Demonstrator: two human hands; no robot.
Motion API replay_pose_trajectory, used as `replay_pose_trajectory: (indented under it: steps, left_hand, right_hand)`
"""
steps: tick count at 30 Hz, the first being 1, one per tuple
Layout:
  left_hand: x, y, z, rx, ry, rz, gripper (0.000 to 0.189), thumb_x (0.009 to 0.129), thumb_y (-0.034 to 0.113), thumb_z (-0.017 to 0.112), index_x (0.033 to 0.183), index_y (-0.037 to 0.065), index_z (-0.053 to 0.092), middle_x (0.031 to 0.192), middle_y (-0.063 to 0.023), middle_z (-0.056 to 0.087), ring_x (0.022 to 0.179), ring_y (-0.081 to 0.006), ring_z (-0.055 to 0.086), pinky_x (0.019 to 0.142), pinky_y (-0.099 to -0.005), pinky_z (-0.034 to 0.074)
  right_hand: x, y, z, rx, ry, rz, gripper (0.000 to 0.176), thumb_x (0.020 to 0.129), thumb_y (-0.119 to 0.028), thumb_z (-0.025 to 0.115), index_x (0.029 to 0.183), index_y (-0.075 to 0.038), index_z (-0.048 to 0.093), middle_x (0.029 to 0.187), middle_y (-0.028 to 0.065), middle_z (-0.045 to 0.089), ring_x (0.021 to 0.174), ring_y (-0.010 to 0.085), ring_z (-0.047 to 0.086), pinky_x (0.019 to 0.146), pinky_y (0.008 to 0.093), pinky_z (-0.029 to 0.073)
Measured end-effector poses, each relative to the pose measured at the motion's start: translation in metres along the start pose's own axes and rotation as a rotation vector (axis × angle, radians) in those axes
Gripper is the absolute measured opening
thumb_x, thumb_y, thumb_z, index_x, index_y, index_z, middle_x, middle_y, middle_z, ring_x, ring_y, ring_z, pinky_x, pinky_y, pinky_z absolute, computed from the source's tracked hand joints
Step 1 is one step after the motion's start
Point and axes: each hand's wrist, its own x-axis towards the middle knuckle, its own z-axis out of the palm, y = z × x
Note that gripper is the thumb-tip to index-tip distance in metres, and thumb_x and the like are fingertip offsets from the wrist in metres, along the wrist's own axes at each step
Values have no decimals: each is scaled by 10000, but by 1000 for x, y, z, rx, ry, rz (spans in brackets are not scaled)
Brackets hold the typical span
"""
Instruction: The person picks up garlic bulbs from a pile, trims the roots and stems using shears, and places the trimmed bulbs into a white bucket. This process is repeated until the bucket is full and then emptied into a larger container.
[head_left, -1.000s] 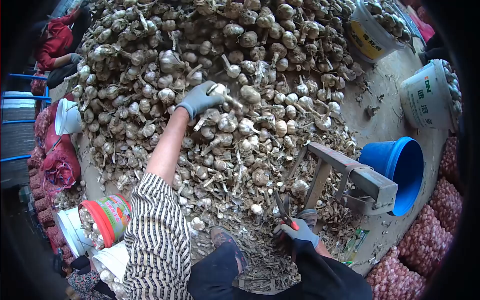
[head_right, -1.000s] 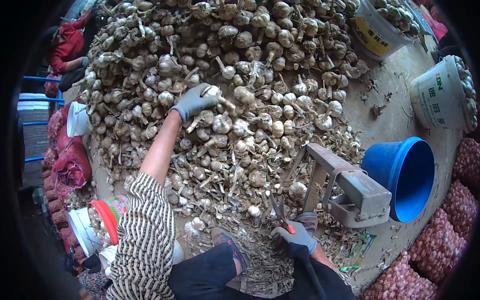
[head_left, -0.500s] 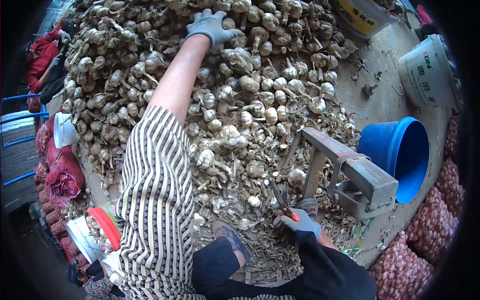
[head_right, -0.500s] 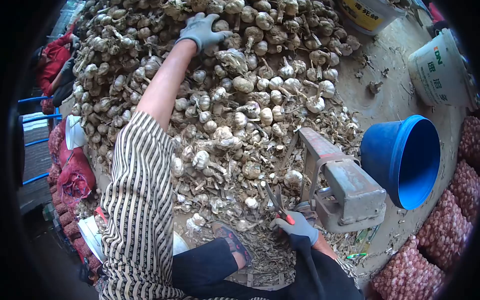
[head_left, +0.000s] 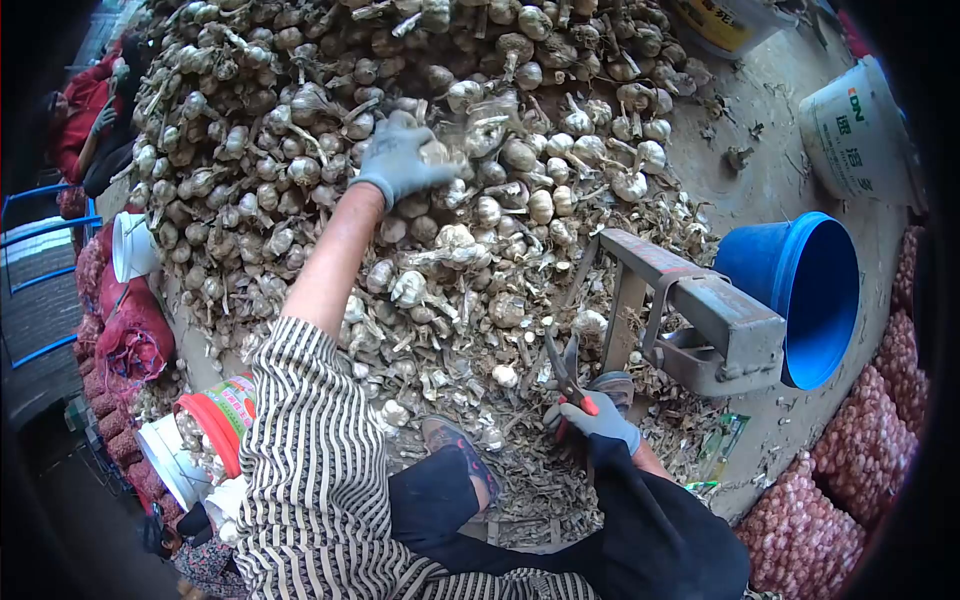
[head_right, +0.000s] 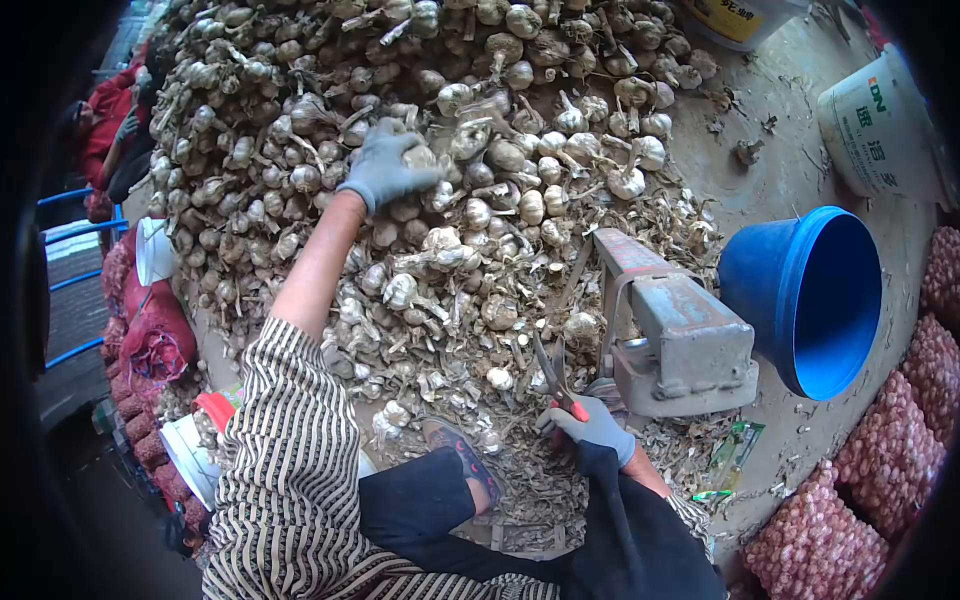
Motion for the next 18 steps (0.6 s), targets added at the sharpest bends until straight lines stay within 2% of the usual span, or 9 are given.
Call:
replay_pose_trajectory:
  steps: [1,3,8,11,12,13,15,16,18]
  left_hand:
    - [-23,10,-4,58,-93,34,675,665,669,760,1041,108,744,1311,-201,539,1264,-386,475,1106,-461,389]
    - [-67,6,11,9,-79,-51,643,690,641,776,1067,122,739,1297,-185,535,1266,-389,475,1046,-450,435]
    - [-163,-5,-1,226,-34,63,642,607,600,854,1080,183,733,1406,-178,487,1383,-378,368,1138,-560,268]
    - [-208,16,-11,68,217,94,597,600,333,917,1125,164,687,1339,-139,526,1255,-366,490,1042,-489,421]
    - [-226,26,-8,-47,294,-7,634,576,220,917,1157,167,669,1279,-130,549,1163,-362,547,974,-452,483]
    - [-239,27,1,-209,393,4,613,676,176,904,1227,135,636,1242,-110,596,1096,-295,611,921,-401,531]
    - [-265,48,32,-1238,400,-252,578,808,137,852,1309,81,568,1226,-90,633,1036,-216,653,857,-349,570]
    - [-280,55,34,-1477,287,-395,537,897,99,783,1357,46,511,1266,-79,639,1042,-158,663,799,-296,586]
    - [-303,64,64,-1979,219,-473,450,970,158,684,1375,69,508,1252,-81,649,1067,-195,669,793,-354,594]
  right_hand:
    - [1,4,0,70,2,9,264,1006,-257,600,1112,-15,607,975,67,736,726,125,686,639,291,566]
    - [0,4,-1,21,-20,19,274,1006,-247,609,1150,-16,579,978,76,742,709,131,690,635,289,569]
    - [-3,7,1,33,-31,-64,262,1018,-228,599,1166,-15,561,990,87,746,699,144,703,618,290,567]
    - [-1,9,0,51,-19,-68,251,1024,-220,598,1160,-13,560,993,93,745,698,152,707,628,291,568]
    - [-2,7,0,34,-12,-86,246,1024,-214,597,1157,-11,561,993,94,744,702,154,709,635,291,568]
    - [-3,8,1,20,-6,-95,240,1025,-208,596,1154,-9,561,993,95,744,706,156,710,641,291,569]
    - [-2,12,3,-34,-1,-117,208,1006,-173,608,1119,1,599,964,74,745,774,120,689,688,277,551]
    - [-6,3,8,-140,31,-91,204,998,-175,615,1100,2,615,950,66,744,791,111,681,703,275,547]
    - [-12,-11,17,-362,86,-108,209,962,-181,635,1072,-4,654,865,71,732,795,126,674,722,303,536]
